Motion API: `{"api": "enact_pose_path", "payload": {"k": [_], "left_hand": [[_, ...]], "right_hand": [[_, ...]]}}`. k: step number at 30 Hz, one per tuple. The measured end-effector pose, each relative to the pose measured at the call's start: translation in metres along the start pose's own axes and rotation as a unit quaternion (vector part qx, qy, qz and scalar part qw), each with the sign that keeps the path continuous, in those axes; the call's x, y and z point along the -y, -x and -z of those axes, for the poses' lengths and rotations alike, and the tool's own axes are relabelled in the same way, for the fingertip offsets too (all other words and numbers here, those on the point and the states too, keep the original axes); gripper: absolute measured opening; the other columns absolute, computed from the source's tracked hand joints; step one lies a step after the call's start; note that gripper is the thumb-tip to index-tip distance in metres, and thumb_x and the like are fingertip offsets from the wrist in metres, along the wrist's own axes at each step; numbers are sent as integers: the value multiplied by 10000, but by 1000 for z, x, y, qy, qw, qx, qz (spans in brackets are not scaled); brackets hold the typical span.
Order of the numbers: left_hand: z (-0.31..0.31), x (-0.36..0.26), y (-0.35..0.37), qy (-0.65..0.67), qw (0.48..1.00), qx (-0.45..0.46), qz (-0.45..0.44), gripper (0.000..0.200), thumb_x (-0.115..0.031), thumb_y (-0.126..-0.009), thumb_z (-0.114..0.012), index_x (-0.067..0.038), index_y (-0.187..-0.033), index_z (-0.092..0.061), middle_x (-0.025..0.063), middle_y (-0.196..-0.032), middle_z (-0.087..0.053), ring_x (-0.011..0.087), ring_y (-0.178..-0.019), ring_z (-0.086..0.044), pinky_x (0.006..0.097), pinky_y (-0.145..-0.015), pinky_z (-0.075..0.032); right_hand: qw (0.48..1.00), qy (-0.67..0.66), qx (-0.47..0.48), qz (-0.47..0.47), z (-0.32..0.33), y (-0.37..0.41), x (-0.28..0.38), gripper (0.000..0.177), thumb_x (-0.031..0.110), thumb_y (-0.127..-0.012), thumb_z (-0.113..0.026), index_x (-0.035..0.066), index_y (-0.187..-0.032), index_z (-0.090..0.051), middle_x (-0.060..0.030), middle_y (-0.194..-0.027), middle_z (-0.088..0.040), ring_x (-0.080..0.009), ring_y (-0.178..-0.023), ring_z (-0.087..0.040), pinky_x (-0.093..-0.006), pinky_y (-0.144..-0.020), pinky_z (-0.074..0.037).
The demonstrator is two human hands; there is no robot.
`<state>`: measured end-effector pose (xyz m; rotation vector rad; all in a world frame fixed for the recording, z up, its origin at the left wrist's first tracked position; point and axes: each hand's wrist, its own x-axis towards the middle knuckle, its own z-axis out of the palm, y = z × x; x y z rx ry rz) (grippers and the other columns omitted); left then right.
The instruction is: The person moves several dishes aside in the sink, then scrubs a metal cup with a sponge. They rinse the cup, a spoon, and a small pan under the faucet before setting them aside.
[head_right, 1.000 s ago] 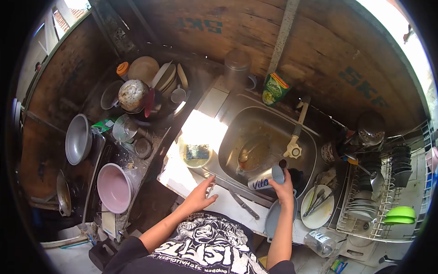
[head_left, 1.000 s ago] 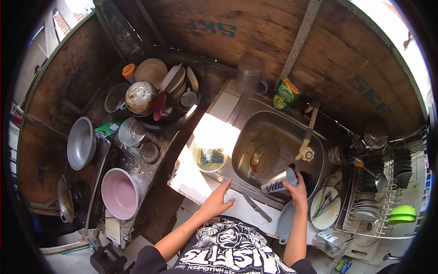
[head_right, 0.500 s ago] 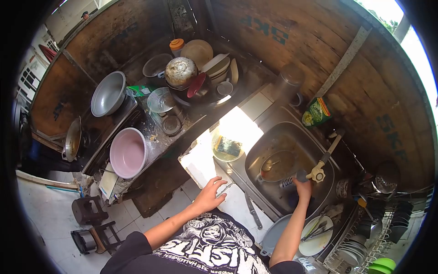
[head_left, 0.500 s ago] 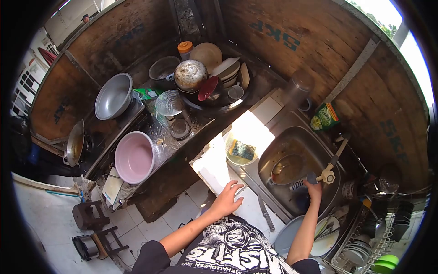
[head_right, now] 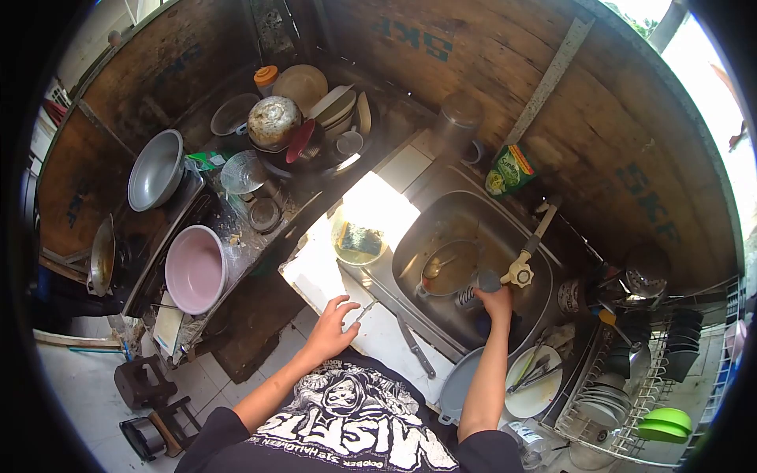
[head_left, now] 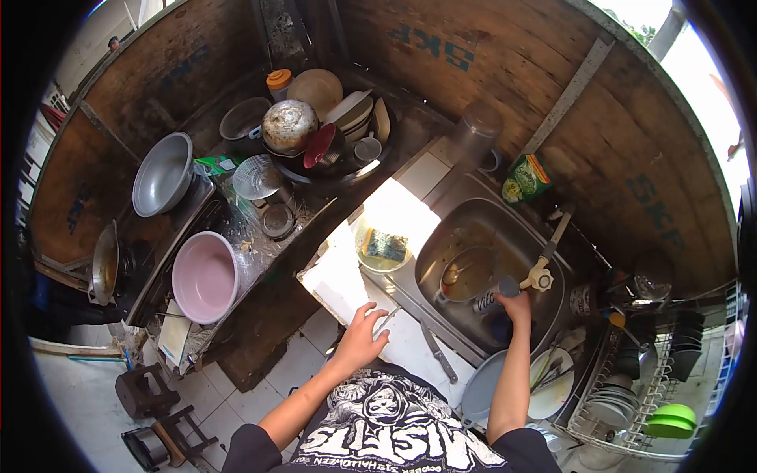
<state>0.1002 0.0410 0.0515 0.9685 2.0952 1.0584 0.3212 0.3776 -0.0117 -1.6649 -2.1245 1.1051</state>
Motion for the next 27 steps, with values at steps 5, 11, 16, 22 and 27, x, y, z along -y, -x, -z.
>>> {"api": "enact_pose_path", "payload": {"k": [5,11,16,22,27], "left_hand": [[-2,0,2,9,1000,9,13,396,-185,-823,-627,-49,-1187,-553,227,-1332,-407,417,-1184,-474,427,-986,-410],[-3,-3,2,3,1000,25,19,394,-188,-823,-625,-39,-1181,-555,231,-1330,-411,416,-1170,-485,425,-982,-414],[-5,-2,1,-7,999,33,14,396,-192,-822,-623,-38,-1181,-556,237,-1333,-408,417,-1171,-485,427,-982,-416],[-7,0,0,-40,999,29,-7,395,-194,-821,-619,-39,-1179,-557,238,-1338,-402,420,-1168,-486,428,-981,-417],[-5,-1,-1,-30,999,39,9,389,-196,-824,-616,-47,-1178,-556,238,-1342,-398,420,-1165,-486,428,-979,-418]], "right_hand": [[990,79,-87,73,0,2,-6,604,302,-540,-849,-53,-975,-628,-235,-991,-658,-363,-960,-634,-402,-825,-494],[992,65,-79,79,-2,-5,-19,618,297,-539,-851,-44,-998,-614,-199,-1003,-662,-335,-970,-636,-386,-835,-490],[998,30,-17,51,1,-11,-27,632,263,-548,-851,-44,-1040,-601,-167,-1011,-665,-278,-960,-643,-357,-828,-489],[995,-71,57,-32,4,13,4,698,246,-559,-835,-65,-1124,-566,-186,-1079,-639,-285,-998,-621,-346,-873,-472],[991,133,19,15,-6,31,31,778,270,-519,-790,-54,-1184,-551,-241,-1154,-589,-340,-1075,-578,-380,-929,-459]]}}
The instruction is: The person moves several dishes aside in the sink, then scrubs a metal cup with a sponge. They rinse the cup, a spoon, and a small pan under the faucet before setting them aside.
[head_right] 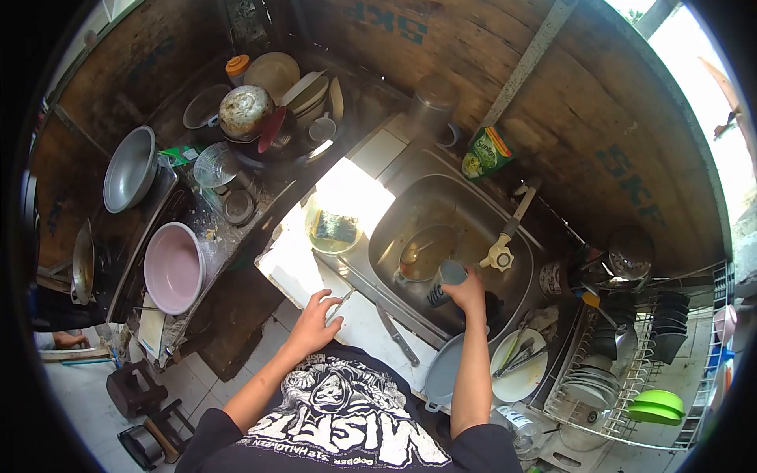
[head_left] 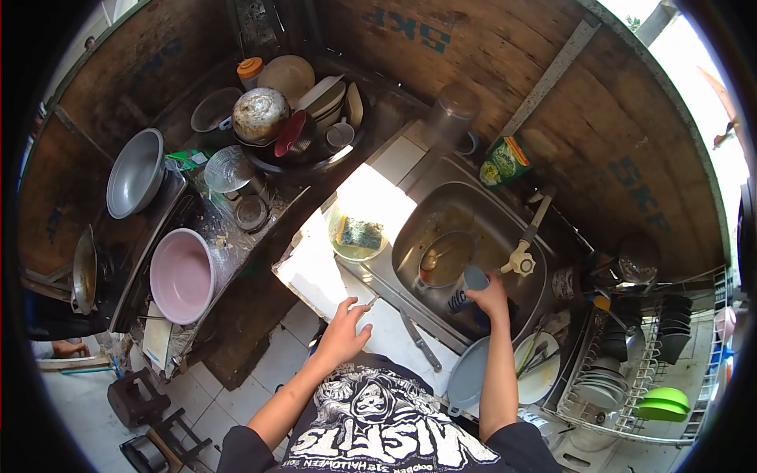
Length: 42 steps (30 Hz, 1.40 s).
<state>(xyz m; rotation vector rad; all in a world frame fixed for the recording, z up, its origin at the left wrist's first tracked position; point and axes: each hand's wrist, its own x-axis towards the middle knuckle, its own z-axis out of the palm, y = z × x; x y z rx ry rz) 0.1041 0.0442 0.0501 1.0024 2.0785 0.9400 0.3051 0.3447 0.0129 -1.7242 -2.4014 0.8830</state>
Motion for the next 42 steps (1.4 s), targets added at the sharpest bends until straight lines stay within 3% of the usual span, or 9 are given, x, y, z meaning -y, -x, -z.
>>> {"api": "enact_pose_path", "payload": {"k": [4,11,14,20,26,32,35,37,42], "left_hand": [[0,1,-2,-8,1000,-6,-8,388,-199,-826,-616,-45,-1178,-555,236,-1340,-397,418,-1158,-493,427,-974,-423],[3,3,-3,1,1000,-10,-1,390,-200,-829,-615,-44,-1181,-551,237,-1342,-393,418,-1153,-497,425,-972,-425],[4,4,-2,6,1000,-15,2,386,-198,-830,-613,-48,-1180,-551,237,-1342,-392,420,-1157,-493,425,-976,-422],[5,5,-2,8,1000,-14,11,374,-198,-834,-608,-60,-1177,-553,235,-1342,-391,420,-1173,-478,426,-984,-415],[4,5,-2,5,1000,-9,4,377,-199,-833,-609,-54,-1176,-551,235,-1342,-389,420,-1177,-476,428,-984,-414],[-1,3,-4,1,1000,-2,-3,382,-198,-833,-609,-44,-1179,-551,241,-1342,-391,421,-1176,-477,425,-987,-415],[5,11,4,-12,1000,-6,5,388,-197,-829,-612,-41,-1179,-555,244,-1342,-392,421,-1178,-478,423,-990,-416],[-10,8,-12,-10,1000,-3,-20,395,-201,-828,-613,-41,-1184,-555,241,-1343,-392,419,-1173,-484,421,-987,-419],[0,9,-6,-8,1000,-12,-8,390,-217,-834,-605,-61,-1188,-554,227,-1349,-390,414,-1143,-510,424,-959,-436]], "right_hand": [[994,100,24,36,-7,10,25,740,265,-536,-787,12,-1190,-551,-237,-1153,-539,-379,-1098,-533,-432,-927,-469],[956,277,72,68,-20,3,43,618,223,-583,-774,-30,-1109,-571,-219,-1172,-507,-371,-1086,-529,-426,-913,-485],[949,291,106,63,-29,-6,40,679,263,-551,-803,-22,-1123,-572,-245,-1211,-476,-409,-1132,-499,-438,-952,-463],[956,260,120,62,-38,-6,48,733,325,-541,-792,-14,-1148,-561,-296,-1194,-460,-428,-1128,-496,-437,-953,-459],[966,222,100,89,-49,-7,40,788,345,-549,-780,-6,-1208,-525,-272,-1207,-468,-438,-1123,-501,-444,-962,-449],[997,47,41,49,-71,-12,26,870,333,-559,-789,-4,-1281,-440,-288,-1217,-491,-422,-1139,-516,-428,-966,-447],[996,-44,78,0,-69,-11,38,886,318,-566,-788,-1,-1297,-400,-313,-1187,-536,-420,-1126,-542,-432,-951,-454],[999,15,8,36,-74,-16,28,935,342,-595,-774,-12,-1332,-319,-324,-1089,-590,-443,-1045,-580,-456,-905,-477],[993,82,83,16,-65,-12,39,1037,325,-565,-790,47,-1400,-241,-296,-1078,-610,-420,-1026,-599,-444,-875,-491]]}}
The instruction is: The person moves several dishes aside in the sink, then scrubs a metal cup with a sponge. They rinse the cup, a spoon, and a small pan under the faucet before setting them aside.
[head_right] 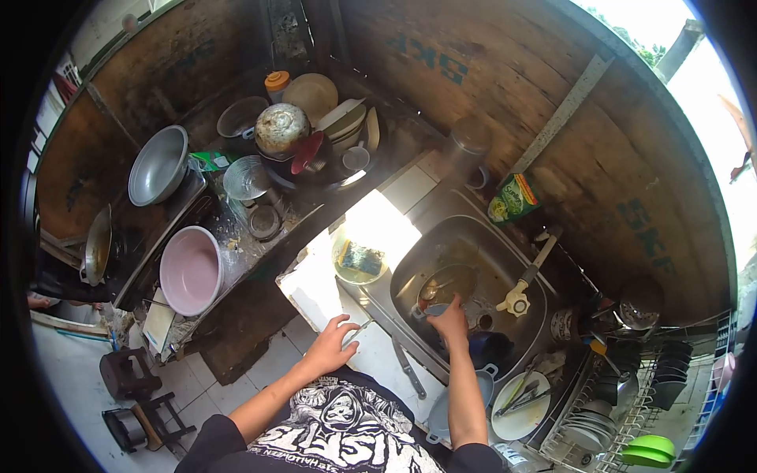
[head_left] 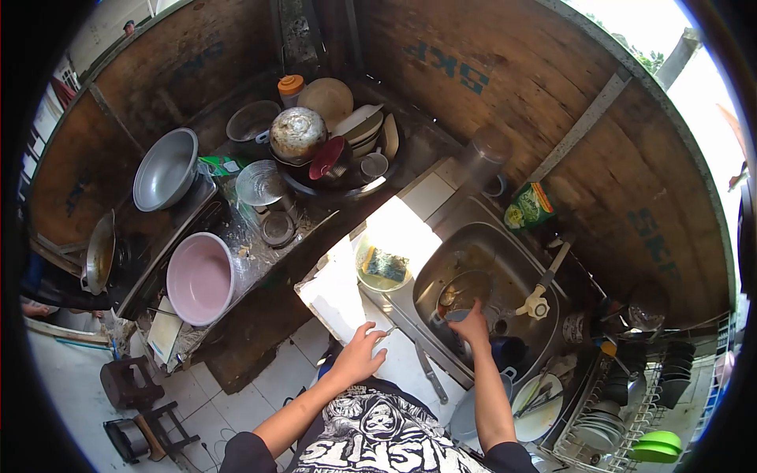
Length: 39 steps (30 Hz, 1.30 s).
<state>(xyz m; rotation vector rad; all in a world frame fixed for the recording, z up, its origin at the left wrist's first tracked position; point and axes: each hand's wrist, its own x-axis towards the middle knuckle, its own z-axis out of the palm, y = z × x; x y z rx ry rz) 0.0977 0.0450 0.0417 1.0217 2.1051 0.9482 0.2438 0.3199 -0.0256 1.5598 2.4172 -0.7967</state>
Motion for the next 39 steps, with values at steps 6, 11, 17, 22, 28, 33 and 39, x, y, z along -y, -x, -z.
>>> {"api": "enact_pose_path", "payload": {"k": [6,11,17,22,28,33,39], "left_hand": [[-3,3,-1,5,1000,4,-7,402,-228,-835,-600,-65,-1199,-549,226,-1350,-391,416,-1135,-514,429,-949,-440],[-5,5,0,4,1000,5,-11,408,-230,-836,-598,-64,-1205,-547,221,-1354,-391,420,-1138,-510,429,-948,-440],[-3,5,1,13,1000,3,-26,411,-228,-840,-591,-37,-1201,-544,208,-1318,-437,399,-1133,-515,423,-946,-440],[-3,5,-5,53,996,51,-42,409,-236,-855,-588,-25,-1204,-547,193,-1218,-539,355,-1053,-576,408,-909,-466],[-9,-33,-21,152,975,161,-15,619,-307,-861,-644,-30,-1359,-401,219,-1229,-545,273,-1119,-571,370,-888,-493],[-19,-62,-34,213,964,157,-25,923,-374,-772,-735,-17,-1447,-217,225,-1252,-527,306,-1156,-544,352,-950,-443],[-9,-43,-42,221,964,151,9,1121,-358,-747,-765,8,-1476,3,265,-1243,-537,325,-1130,-561,358,-978,-412]], "right_hand": [[986,134,100,-29,25,1,11,1084,356,-564,-793,66,-1427,-203,-241,-1099,-631,-361,-1031,-622,-427,-883,-498],[968,222,120,0,40,1,20,1201,408,-559,-801,110,-1478,-86,-235,-1080,-642,-354,-1014,-633,-425,-874,-503],[959,245,145,4,54,2,26,1244,412,-552,-783,133,-1497,-24,-227,-1080,-646,-357,-1017,-631,-422,-879,-499],[971,212,108,25,74,15,56,1216,414,-568,-764,119,-1496,-37,-237,-1039,-656,-365,-997,-636,-425,-888,-495],[992,-83,8,93,116,72,96,1068,438,-688,-731,38,-1468,-123,-268,-934,-665,-390,-907,-659,-404,-835,-509],[978,-203,-42,20,105,107,109,1010,499,-733,-721,26,-1454,-194,-233,-887,-666,-339,-871,-667,-388,-795,-506],[856,-514,46,36,65,91,68,746,433,-891,-587,36,-1437,-271,-162,-967,-650,-223,-877,-655,-340,-733,-528]]}}
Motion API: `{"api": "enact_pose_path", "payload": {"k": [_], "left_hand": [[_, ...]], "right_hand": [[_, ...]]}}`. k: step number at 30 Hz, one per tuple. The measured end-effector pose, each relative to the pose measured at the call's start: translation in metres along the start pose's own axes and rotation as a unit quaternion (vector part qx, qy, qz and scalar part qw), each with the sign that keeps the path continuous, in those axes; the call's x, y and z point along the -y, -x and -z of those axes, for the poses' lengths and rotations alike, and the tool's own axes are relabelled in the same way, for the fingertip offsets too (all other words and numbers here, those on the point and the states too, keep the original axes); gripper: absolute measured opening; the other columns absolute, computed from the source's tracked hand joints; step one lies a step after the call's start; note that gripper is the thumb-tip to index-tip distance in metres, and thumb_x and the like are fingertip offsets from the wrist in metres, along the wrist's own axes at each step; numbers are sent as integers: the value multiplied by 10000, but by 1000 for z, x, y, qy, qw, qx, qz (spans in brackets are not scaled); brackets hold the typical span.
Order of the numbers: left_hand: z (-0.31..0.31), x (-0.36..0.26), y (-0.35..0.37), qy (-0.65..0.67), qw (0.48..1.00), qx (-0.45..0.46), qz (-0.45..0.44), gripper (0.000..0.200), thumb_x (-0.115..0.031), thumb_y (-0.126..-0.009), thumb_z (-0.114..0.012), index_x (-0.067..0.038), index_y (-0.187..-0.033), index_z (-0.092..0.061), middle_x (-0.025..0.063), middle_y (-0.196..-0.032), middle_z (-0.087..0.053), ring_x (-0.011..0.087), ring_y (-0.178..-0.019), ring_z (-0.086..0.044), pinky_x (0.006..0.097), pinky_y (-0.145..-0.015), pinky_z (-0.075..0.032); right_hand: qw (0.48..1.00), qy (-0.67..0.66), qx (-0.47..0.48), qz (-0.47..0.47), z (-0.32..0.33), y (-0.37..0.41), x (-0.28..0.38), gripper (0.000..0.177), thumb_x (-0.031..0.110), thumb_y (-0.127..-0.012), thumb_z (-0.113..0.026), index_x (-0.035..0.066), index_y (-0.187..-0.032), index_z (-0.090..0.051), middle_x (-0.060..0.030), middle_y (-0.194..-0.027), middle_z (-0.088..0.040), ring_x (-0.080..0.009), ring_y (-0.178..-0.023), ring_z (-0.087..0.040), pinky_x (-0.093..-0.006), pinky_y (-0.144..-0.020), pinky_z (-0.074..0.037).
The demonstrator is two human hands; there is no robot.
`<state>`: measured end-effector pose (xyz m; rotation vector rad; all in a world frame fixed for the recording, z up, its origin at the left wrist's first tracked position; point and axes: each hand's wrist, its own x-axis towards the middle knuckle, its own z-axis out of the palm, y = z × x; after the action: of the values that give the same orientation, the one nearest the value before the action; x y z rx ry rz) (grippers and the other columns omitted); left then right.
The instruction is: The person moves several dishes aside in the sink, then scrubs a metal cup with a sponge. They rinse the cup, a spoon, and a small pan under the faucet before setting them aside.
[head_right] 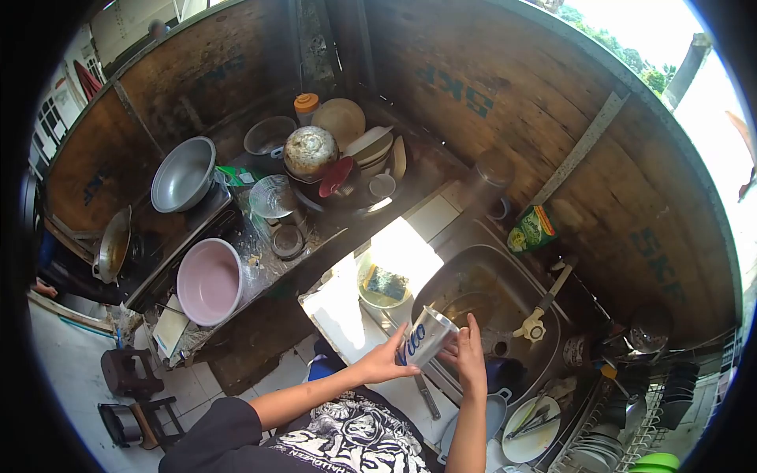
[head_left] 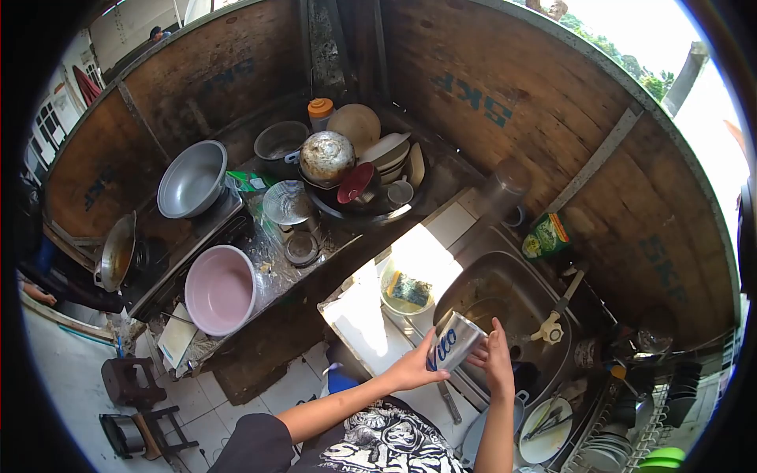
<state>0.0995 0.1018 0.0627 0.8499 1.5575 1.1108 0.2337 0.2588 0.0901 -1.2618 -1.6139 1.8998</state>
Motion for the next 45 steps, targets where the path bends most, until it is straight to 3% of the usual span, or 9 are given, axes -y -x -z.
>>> {"api": "enact_pose_path", "payload": {"k": [2,8,12,18,21,30,37,43,45], "left_hand": [[10,3,-1,-3,1000,6,-2,1158,-362,-749,-766,1,-1472,63,265,-1244,-540,328,-1125,-564,356,-980,-408],[51,-11,4,-38,994,95,48,1183,-339,-756,-761,-43,-1471,134,257,-1231,-560,358,-1133,-557,349,-993,-390],[77,3,-3,-72,993,90,-39,1152,-332,-762,-748,-57,-1477,113,278,-1076,-614,356,-939,-623,367,-870,-459],[107,-29,-22,-69,984,163,29,1105,-402,-765,-720,-56,-1495,34,296,-1211,-548,358,-1107,-562,341,-980,-393],[85,-20,-38,-54,986,118,-108,1109,-403,-759,-724,-50,-1496,25,274,-1208,-549,332,-1106,-560,335,-975,-394],[27,-68,-41,-13,979,186,-81,1107,-421,-750,-722,-73,-1505,10,216,-1249,-538,257,-919,-597,329,-848,-454],[-13,-68,-54,163,962,180,-122,1081,-411,-779,-714,-5,-1489,-6,213,-1417,-363,268,-1266,-429,324,-1035,-355],[-21,-110,-81,-24,971,219,-91,1079,-417,-818,-674,-46,-1490,85,238,-1311,-449,286,-1179,-496,348,-1011,-360],[-38,-103,-87,-35,969,216,-117,1230,-561,-696,-746,-52,-1497,35,277,-1312,-483,343,-1131,-547,333,-933,-412]], "right_hand": [[992,-98,-6,-74,9,-17,-13,540,346,-951,-520,34,-1373,-396,-129,-1004,-640,-184,-858,-653,-305,-700,-535],[920,355,-141,83,34,-111,-162,427,262,-808,-619,7,-1151,-615,-166,-911,-684,-279,-782,-666,-370,-716,-525],[912,382,-147,-10,21,-116,-161,368,211,-750,-615,55,-1078,-670,-197,-935,-679,-344,-857,-657,-381,-770,-508],[932,324,-160,-5,23,-126,-162,342,197,-767,-622,43,-1068,-674,-175,-936,-689,-284,-884,-663,-354,-794,-494],[953,265,-123,79,39,-127,-165,304,201,-813,-606,37,-1062,-669,-150,-969,-690,-258,-908,-654,-355,-815,-485],[979,166,-112,47,70,-118,-174,282,168,-859,-566,57,-1111,-626,-120,-1005,-668,-236,-842,-637,-359,-727,-487],[991,72,-116,-5,63,-102,-187,280,138,-873,-544,67,-1139,-594,-109,-1013,-650,-216,-775,-628,-355,-637,-492],[978,-92,-118,-142,31,-82,-207,284,112,-885,-526,75,-1163,-567,-100,-1021,-634,-200,-717,-620,-352,-560,-495],[971,-131,-119,-161,22,-99,-208,286,104,-889,-520,78,-1171,-558,-97,-1023,-629,-194,-698,-617,-351,-534,-497]]}}
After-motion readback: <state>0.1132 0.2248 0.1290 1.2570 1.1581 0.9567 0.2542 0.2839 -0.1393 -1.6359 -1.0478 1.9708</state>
